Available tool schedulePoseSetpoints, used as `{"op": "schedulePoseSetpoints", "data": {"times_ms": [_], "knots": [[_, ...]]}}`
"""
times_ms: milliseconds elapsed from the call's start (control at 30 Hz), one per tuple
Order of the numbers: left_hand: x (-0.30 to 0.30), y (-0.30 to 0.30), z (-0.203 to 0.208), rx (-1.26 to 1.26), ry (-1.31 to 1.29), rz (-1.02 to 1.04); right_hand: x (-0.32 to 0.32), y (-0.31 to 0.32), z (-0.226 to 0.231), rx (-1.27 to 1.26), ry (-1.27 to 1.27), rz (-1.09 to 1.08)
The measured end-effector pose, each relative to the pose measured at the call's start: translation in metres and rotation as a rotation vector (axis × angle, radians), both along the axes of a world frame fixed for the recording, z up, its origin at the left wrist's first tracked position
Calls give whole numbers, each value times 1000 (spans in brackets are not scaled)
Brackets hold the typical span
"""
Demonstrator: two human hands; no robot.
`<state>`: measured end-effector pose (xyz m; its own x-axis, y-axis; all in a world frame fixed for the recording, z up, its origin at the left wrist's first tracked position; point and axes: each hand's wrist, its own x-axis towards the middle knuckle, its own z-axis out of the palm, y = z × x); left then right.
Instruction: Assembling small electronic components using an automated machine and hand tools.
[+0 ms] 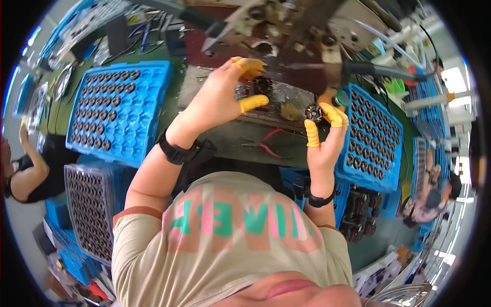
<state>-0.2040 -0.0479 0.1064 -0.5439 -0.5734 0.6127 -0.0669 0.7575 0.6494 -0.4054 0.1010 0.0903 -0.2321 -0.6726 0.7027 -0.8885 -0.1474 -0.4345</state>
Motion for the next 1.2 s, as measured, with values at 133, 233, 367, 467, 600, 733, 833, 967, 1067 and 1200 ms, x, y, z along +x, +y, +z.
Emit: {"op": "schedulePoseSetpoints", "data": {"times_ms": [133, 233, 367, 467, 600, 733, 833, 967, 1067, 1200], "knots": [[5, 7, -17, 94, -8, 147, -22, 37, 7, 24, -48, -135], [6, 8, -28, 232, 64, 154, -60, 79, 13, 32, -34, -364], [6, -1, -34, 216, 41, 93, -104, 135, 22, 15, -307, -509], [10, -2, -41, 285, 34, 71, -101, 146, 26, -28, -400, -391], [6, -3, -47, 311, 86, 59, -82, 135, 40, -25, -177, -388], [3, -1, -45, 295, 48, 77, -74, 132, 49, -46, -98, -377], [3, 0, -45, 295, 56, 113, -81, 134, 44, -6, -32, -414], [7, 1, -43, 335, 54, 99, -154, 167, 32, 104, -40, -686], [8, -2, -44, 344, 48, 90, -231, 211, -2, 314, -12, -1031], [9, -6, -46, 387, 54, 71, -257, 217, -15, 479, -142, -1084]]}}
